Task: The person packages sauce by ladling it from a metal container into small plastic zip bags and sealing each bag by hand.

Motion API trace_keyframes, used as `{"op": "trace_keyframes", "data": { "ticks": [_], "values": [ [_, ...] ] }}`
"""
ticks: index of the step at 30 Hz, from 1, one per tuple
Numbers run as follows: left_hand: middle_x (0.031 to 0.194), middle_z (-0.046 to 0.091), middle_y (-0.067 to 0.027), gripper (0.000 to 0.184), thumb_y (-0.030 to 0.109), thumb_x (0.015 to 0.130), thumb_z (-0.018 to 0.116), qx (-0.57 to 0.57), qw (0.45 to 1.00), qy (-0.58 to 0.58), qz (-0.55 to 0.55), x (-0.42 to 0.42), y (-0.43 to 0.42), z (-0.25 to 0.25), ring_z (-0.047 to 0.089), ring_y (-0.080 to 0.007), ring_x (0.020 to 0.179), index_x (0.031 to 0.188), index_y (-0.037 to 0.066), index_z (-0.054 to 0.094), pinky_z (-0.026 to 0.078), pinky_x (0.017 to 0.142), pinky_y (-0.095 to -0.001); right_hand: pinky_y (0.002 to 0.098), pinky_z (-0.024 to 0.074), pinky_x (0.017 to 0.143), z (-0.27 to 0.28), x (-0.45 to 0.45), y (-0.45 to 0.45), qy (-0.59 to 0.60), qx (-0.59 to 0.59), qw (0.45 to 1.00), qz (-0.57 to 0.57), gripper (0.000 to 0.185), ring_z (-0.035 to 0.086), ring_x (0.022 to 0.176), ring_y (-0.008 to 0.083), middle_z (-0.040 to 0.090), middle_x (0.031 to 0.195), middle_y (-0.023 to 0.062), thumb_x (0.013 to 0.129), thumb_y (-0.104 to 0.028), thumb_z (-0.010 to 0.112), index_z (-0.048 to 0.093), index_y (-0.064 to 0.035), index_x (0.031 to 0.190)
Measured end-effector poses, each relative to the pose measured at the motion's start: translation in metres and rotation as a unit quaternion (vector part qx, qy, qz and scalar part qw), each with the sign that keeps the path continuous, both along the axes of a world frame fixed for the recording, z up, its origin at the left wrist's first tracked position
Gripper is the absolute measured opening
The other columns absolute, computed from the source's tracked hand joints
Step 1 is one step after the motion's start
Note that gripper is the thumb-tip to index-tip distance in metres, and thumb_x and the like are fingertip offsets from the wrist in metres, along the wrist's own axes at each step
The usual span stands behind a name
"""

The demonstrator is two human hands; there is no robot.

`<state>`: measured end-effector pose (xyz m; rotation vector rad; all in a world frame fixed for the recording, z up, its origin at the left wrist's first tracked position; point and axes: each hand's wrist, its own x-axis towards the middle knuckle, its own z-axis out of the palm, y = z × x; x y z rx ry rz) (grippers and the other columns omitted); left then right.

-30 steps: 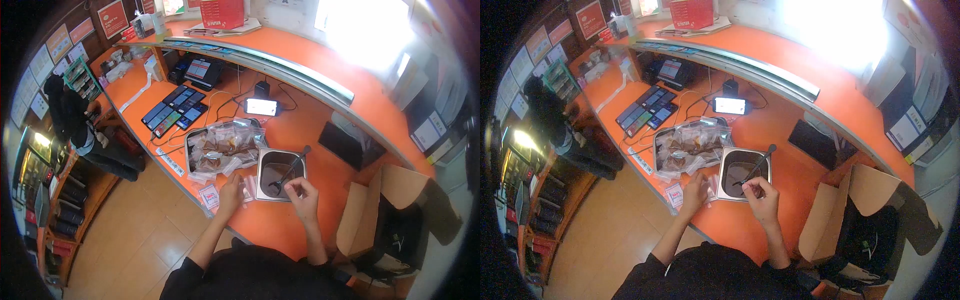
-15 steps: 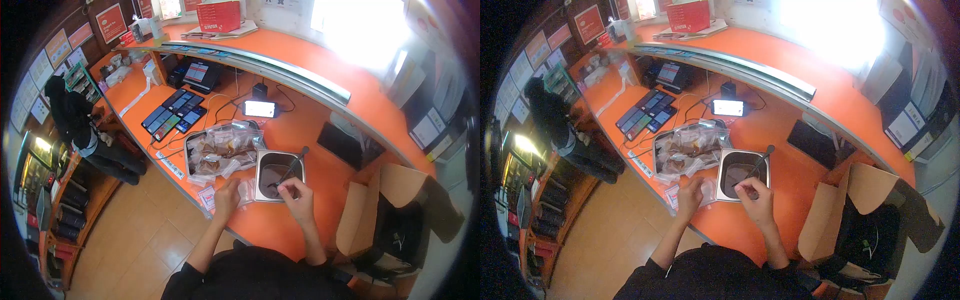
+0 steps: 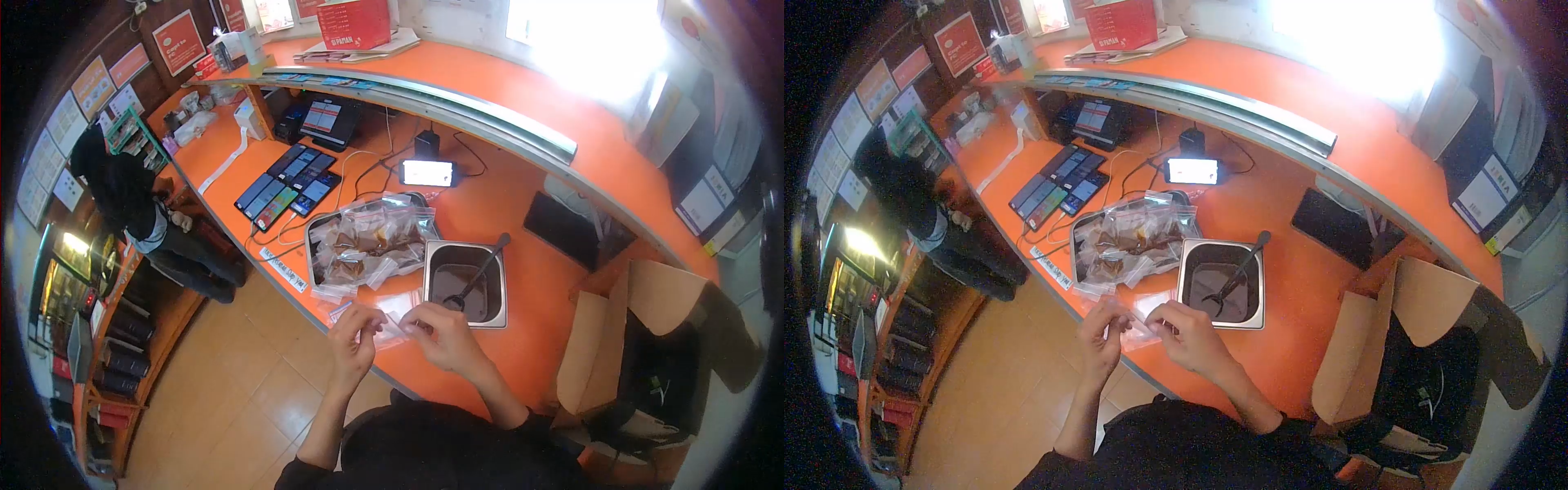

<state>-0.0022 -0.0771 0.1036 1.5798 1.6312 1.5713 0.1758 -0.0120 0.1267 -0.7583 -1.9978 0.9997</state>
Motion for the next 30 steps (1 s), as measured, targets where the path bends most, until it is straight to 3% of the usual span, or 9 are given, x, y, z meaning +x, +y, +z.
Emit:
{"op": "trace_keyframes", "data": {
  "ticks": [3,6,8,13,20,22,25,29,30],
  "values": [
    [0.09,0.062,-0.0088,0.011,-0.008,0.087,0.059,0.051,0.996,0.075,-0.006,0.013,0.005,0.011,0.062,-0.016,0.075,0.093,-0.001,0.067,0.05,0.066,-0.0278,0.0298,0.0485,0.059,-0.002,0.007,-0.002,0.021,-0.015,0.999,0.04,0.007,0.063,0.065,0.0168,0.064,0.077,0.0087,0.084,-0.004,0.071,0.067,-0.0015,0.09],
    [0.103,0.057,-0.0115,0.011,0.001,0.086,0.066,0.122,0.982,-0.024,0.144,0.042,0.009,0.023,0.059,-0.0181,0.078,0.097,0.001,0.066,0.048,0.07,-0.0291,0.029,0.0474,0.057,0.007,0.013,-0.004,-0.014,-0.055,0.998,0.019,0.006,0.061,0.063,0.0149,0.063,0.074,0.0084,0.084,-0.003,0.07,0.067,-0.0017,0.088],
    [0.11,0.051,-0.0132,0.017,0.013,0.086,0.072,0.073,0.981,0.164,0.072,0.037,0.003,0.01,0.055,-0.0186,0.079,0.098,0.003,0.066,0.046,0.069,-0.0296,0.0322,0.0504,0.06,0.014,0.015,-0.003,-0.029,-0.027,0.999,0.0,0.009,0.064,0.063,0.0207,0.061,0.074,0.0104,0.082,-0.004,0.071,0.063,-0.0016,0.085],
    [0.069,0.057,-0.0075,0.021,0.016,0.1,0.055,-0.061,0.985,0.02,-0.158,0.033,0.005,0.018,0.053,-0.0161,0.059,0.092,0.0,0.066,0.043,0.058,-0.0302,0.028,0.0444,0.054,0.015,0.026,0.0,-0.027,-0.005,1.0,0.01,0.007,0.058,0.06,0.0137,0.059,0.071,0.0074,0.083,-0.005,0.072,0.065,-0.0012,0.083],
    [0.073,0.062,-0.0098,0.014,0.012,0.092,0.064,-0.039,0.98,0.113,-0.158,0.039,0.002,0.02,0.056,-0.0187,0.053,0.083,0.0,0.063,0.044,0.051,-0.0322,0.0385,0.0482,0.052,0.012,0.03,-0.002,-0.035,0.125,0.986,-0.108,0.016,0.062,0.059,0.0279,0.055,0.07,0.0101,0.075,-0.008,0.072,0.057,-0.003,0.074],
    [0.085,0.066,-0.0172,0.016,0.014,0.085,0.07,-0.102,0.97,0.204,-0.086,0.03,0.003,0.012,0.066,-0.0298,0.07,0.094,0.002,0.065,0.051,0.057,-0.0393,0.0396,0.0488,0.053,0.006,0.03,0.004,-0.039,0.145,0.979,-0.139,0.018,0.061,0.06,0.0291,0.055,0.072,0.0102,0.074,-0.008,0.072,0.055,-0.003,0.073],
    [0.094,0.066,-0.0165,0.031,0.014,0.083,0.071,-0.1,0.976,0.193,0.003,0.04,0.002,0.021,0.068,-0.0308,0.081,0.11,0.003,0.063,0.054,0.064,-0.0391,0.0386,0.0506,0.055,0.01,0.032,0.002,-0.063,0.177,0.965,-0.181,0.014,0.062,0.061,0.0272,0.056,0.073,0.0095,0.072,-0.005,0.071,0.058,-0.0033,0.075],
    [0.105,0.065,-0.0151,0.05,0.015,0.08,0.073,0.034,0.984,0.176,-0.008,0.044,0.006,0.03,0.066,-0.0314,0.093,0.125,0.003,0.055,0.055,0.074,-0.0371,0.0342,0.0524,0.057,0.005,0.024,-0.004,-0.026,0.162,0.972,-0.171,0.009,0.064,0.063,0.0249,0.06,0.075,0.0089,0.074,-0.001,0.07,0.066,-0.0035,0.082],
    [0.111,0.062,-0.0158,0.057,0.015,0.079,0.074,0.007,0.987,0.123,-0.108,0.043,0.002,0.024,0.064,-0.0313,0.097,0.13,0.004,0.052,0.054,0.078,-0.0363,0.0342,0.0524,0.057,0.003,0.026,-0.007,-0.027,0.162,0.971,-0.172,0.009,0.064,0.063,0.0249,0.06,0.075,0.0089,0.074,-0.001,0.07,0.066,-0.0035,0.082]
  ]
}}
